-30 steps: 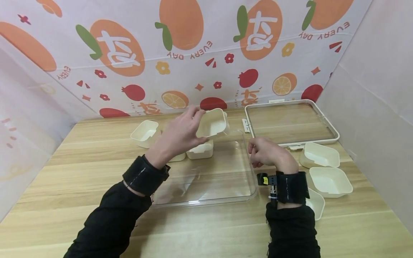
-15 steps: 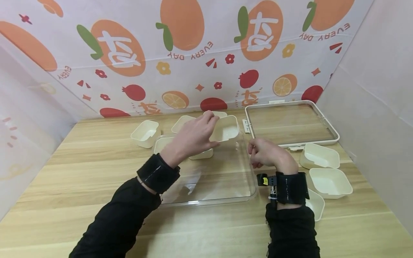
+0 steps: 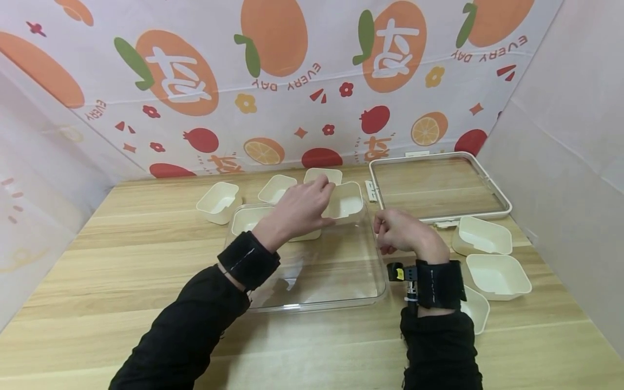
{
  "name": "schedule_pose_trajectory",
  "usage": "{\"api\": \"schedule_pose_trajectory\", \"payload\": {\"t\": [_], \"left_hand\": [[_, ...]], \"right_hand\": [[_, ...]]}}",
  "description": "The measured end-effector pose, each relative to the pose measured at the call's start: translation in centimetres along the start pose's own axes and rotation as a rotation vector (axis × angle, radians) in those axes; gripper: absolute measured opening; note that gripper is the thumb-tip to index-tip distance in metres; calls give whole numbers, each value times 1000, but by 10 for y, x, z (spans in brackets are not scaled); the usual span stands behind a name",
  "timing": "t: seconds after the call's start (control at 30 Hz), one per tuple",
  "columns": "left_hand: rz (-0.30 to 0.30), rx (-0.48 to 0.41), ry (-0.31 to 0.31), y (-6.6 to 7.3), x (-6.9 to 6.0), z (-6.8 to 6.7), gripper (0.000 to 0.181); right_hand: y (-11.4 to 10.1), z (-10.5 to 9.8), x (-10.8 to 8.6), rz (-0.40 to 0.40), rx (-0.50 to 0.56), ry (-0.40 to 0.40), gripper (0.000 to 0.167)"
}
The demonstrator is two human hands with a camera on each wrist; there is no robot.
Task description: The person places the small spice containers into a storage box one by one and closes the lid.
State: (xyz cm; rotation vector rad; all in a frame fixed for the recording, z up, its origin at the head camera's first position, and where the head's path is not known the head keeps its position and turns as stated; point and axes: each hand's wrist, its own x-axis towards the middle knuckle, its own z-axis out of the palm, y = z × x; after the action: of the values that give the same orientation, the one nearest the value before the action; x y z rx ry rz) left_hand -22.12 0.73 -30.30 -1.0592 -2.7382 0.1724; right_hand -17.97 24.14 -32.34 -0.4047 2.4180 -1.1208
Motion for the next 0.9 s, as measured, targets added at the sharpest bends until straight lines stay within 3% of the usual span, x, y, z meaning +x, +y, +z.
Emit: {"api": "schedule_pose_trajectory", "payload": {"t": [0.23, 0.37, 0.53, 0.9], "left_hand": [[31, -1, -72, 3, 4, 9, 62], [49, 5, -79, 6, 6, 13, 65], [29, 44, -75, 8, 8, 15, 67], [7, 80, -155, 15, 16, 22, 67]], "right_hand": [[1, 1, 0, 6, -9, 7, 13], [1, 1, 1, 3, -11, 4, 13], [2, -1, 0, -7, -1, -2, 13], [3, -1, 1, -22, 4, 0, 13]]}}
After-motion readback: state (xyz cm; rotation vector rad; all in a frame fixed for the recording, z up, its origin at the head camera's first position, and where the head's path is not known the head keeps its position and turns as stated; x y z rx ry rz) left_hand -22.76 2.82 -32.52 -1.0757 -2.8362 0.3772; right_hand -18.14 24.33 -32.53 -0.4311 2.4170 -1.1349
